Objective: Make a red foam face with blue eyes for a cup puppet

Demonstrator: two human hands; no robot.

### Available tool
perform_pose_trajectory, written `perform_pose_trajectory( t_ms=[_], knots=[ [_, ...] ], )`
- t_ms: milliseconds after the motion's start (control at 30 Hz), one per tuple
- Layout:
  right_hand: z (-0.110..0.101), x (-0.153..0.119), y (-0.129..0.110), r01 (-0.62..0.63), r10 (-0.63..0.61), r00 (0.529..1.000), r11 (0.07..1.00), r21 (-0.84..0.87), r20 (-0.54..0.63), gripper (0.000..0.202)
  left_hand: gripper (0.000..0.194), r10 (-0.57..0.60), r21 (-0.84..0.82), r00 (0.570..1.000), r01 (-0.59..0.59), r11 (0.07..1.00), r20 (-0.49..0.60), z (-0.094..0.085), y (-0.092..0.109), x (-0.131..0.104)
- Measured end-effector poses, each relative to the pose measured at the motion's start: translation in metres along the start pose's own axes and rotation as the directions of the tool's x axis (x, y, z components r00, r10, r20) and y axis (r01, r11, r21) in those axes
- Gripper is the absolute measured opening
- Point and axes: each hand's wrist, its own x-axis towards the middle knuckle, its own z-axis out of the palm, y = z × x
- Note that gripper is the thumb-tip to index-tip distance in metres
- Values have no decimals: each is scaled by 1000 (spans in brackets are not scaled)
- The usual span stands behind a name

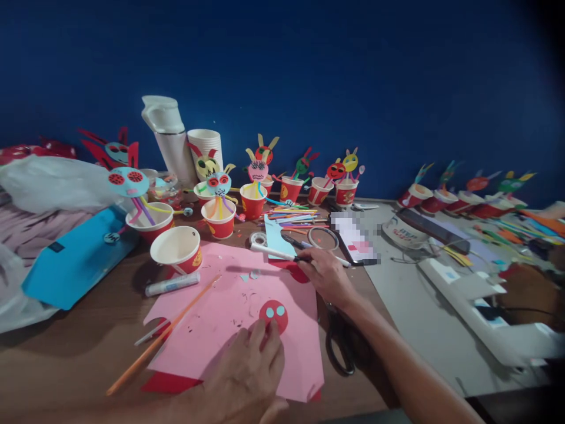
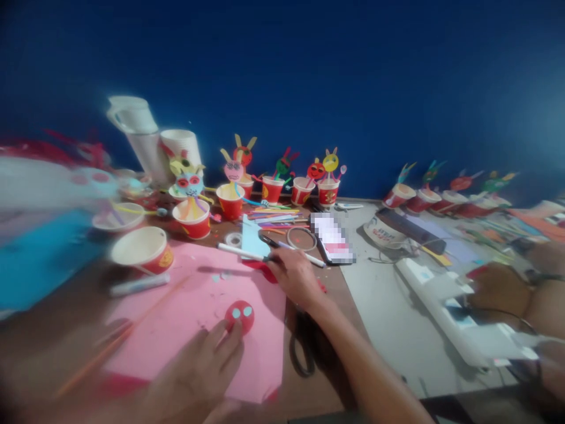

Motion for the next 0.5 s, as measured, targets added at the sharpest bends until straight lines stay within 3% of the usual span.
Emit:
perform_pose_trajectory(
  t_ms=[100, 167, 233, 300, 367, 400, 467, 500],
  knots=[
    [-3, -4, -3, -125, 137, 990, 939, 320, -17, 16, 42, -20, -123, 1000, 19, 992, -7, -7, -7, 5],
    [-1, -6, -4, -217, 246, 969, 810, 545, 20, 17, 48, -57, -272, 998, 47, 961, -31, -15, -15, 11],
    [3, -7, -3, -264, 293, 952, 644, 718, 88, 19, 43, -101, -379, 992, 67, 923, -72, -24, -26, 16],
    [6, -7, -2, -282, 313, 941, 505, 816, 131, 18, 31, -132, -406, 985, 78, 911, -107, -34, -41, 20],
    [7, -6, -2, -282, 313, 938, 437, 854, 150, 17, 26, -183, -419, 970, 102, 902, -157, -43, -57, 24],
    [7, -6, -3, -276, 302, 941, 418, 865, 154, 16, 26, -230, -433, 954, 128, 893, -193, -47, -65, 25],
    [5, -6, -5, -253, 275, 950, 392, 884, 150, 15, 17, -363, -478, 862, 166, 862, -355, -53, -78, 29],
    [4, -6, -7, -242, 262, 954, 377, 894, 147, 15, 18, -377, -461, 860, 196, 866, -343, -54, -82, 31]
  ],
)
